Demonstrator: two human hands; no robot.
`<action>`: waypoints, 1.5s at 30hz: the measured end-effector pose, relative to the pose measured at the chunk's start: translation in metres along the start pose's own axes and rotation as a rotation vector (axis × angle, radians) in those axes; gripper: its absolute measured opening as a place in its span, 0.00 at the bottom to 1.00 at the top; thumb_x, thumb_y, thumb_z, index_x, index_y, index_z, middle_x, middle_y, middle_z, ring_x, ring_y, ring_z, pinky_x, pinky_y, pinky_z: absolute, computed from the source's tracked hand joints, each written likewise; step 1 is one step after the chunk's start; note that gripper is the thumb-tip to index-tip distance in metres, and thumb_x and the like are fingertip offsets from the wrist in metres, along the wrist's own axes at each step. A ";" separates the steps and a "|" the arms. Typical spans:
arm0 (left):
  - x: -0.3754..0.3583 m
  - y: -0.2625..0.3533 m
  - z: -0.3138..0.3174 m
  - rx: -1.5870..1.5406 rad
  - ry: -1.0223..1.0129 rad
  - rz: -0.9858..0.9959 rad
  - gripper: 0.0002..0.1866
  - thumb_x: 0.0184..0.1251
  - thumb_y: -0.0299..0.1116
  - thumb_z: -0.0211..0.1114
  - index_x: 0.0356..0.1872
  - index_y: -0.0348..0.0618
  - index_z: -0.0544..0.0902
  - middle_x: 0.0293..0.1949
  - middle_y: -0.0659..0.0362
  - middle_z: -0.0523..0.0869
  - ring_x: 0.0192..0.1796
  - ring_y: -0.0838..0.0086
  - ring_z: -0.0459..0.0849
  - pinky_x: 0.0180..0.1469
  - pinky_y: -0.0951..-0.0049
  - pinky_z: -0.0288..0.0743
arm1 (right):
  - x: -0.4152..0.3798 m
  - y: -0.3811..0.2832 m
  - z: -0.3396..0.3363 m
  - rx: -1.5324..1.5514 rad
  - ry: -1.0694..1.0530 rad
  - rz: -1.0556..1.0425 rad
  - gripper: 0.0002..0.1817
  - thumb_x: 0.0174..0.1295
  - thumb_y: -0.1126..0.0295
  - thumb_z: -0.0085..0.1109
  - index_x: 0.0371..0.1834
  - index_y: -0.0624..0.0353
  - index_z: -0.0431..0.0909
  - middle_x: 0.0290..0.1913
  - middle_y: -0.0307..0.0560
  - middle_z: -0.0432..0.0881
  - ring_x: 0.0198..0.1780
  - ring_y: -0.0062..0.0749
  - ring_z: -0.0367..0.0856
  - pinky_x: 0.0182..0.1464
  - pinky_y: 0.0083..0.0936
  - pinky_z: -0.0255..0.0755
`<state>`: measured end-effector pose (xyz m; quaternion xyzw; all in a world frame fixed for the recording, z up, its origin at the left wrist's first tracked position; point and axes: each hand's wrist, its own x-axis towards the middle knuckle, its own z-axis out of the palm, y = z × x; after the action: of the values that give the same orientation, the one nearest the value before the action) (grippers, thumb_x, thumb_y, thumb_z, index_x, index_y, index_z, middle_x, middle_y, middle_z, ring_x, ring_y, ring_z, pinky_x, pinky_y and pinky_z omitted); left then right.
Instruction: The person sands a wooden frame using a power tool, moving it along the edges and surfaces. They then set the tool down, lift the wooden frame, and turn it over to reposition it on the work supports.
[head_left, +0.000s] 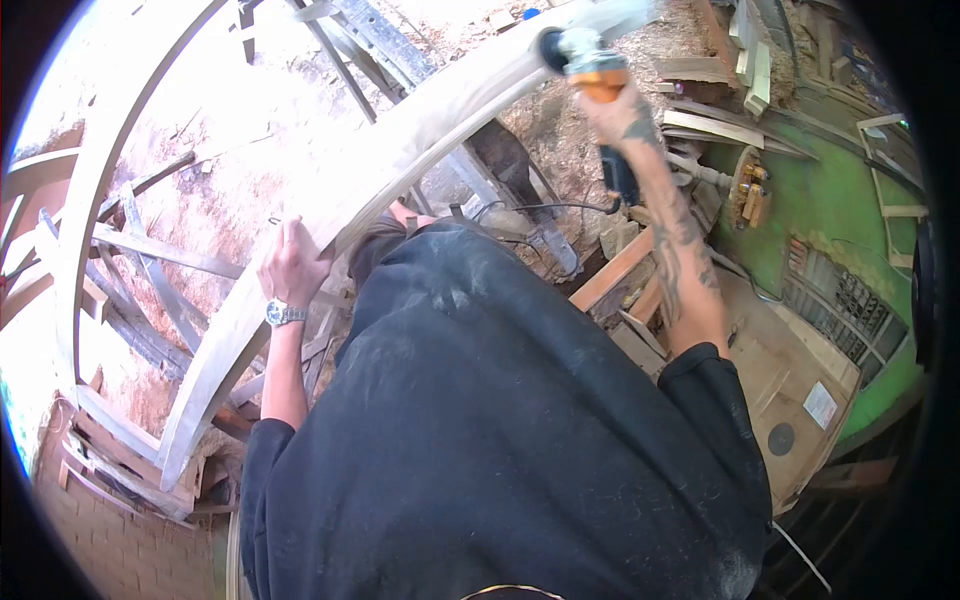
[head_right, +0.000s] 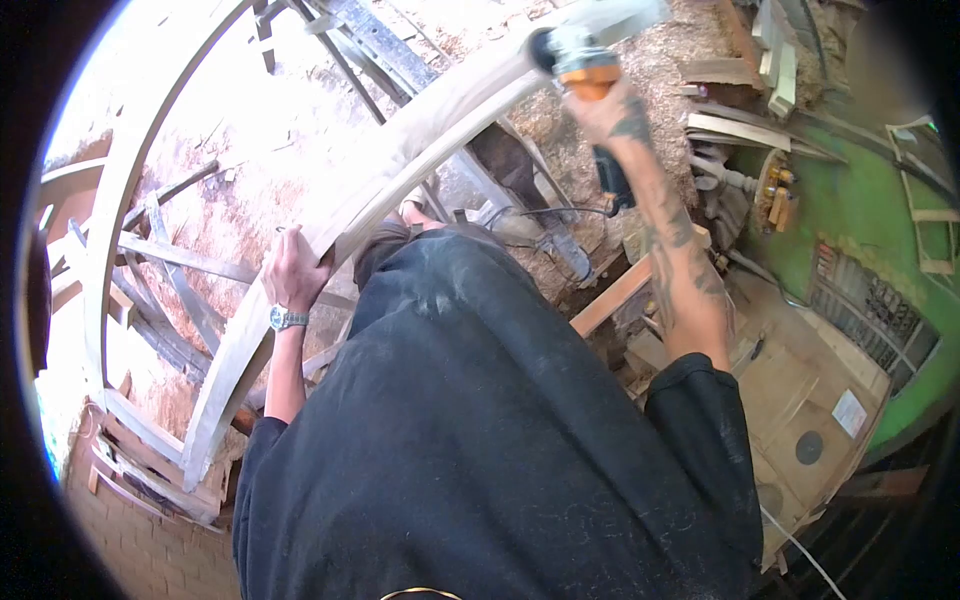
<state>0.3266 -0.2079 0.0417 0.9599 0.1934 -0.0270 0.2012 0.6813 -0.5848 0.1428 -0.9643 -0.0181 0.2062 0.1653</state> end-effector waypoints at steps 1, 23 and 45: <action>-0.001 -0.001 0.000 -0.002 -0.002 -0.002 0.32 0.52 0.49 0.82 0.57 0.47 0.82 0.45 0.51 0.90 0.41 0.52 0.91 0.41 0.55 0.86 | -0.015 -0.015 0.009 0.040 0.007 -0.016 0.39 0.58 0.50 0.73 0.64 0.70 0.75 0.46 0.68 0.90 0.51 0.54 0.92 0.53 0.38 0.86; 0.002 0.005 -0.005 0.009 0.038 0.021 0.30 0.53 0.47 0.80 0.55 0.47 0.82 0.42 0.50 0.90 0.39 0.52 0.92 0.40 0.55 0.86 | 0.036 0.005 -0.028 0.036 -0.041 0.217 0.35 0.54 0.47 0.74 0.52 0.70 0.85 0.43 0.58 0.91 0.40 0.43 0.92 0.42 0.37 0.85; -0.003 0.001 -0.004 -0.016 -0.052 -0.056 0.30 0.53 0.49 0.79 0.55 0.49 0.82 0.46 0.50 0.91 0.39 0.52 0.92 0.39 0.53 0.87 | 0.070 0.040 -0.021 -0.098 0.134 0.122 0.32 0.55 0.47 0.77 0.53 0.64 0.87 0.41 0.52 0.91 0.41 0.38 0.91 0.46 0.38 0.83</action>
<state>0.3239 -0.2084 0.0461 0.9515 0.2151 -0.0561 0.2128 0.7522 -0.6223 0.1203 -0.9822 0.0415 0.1498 0.1057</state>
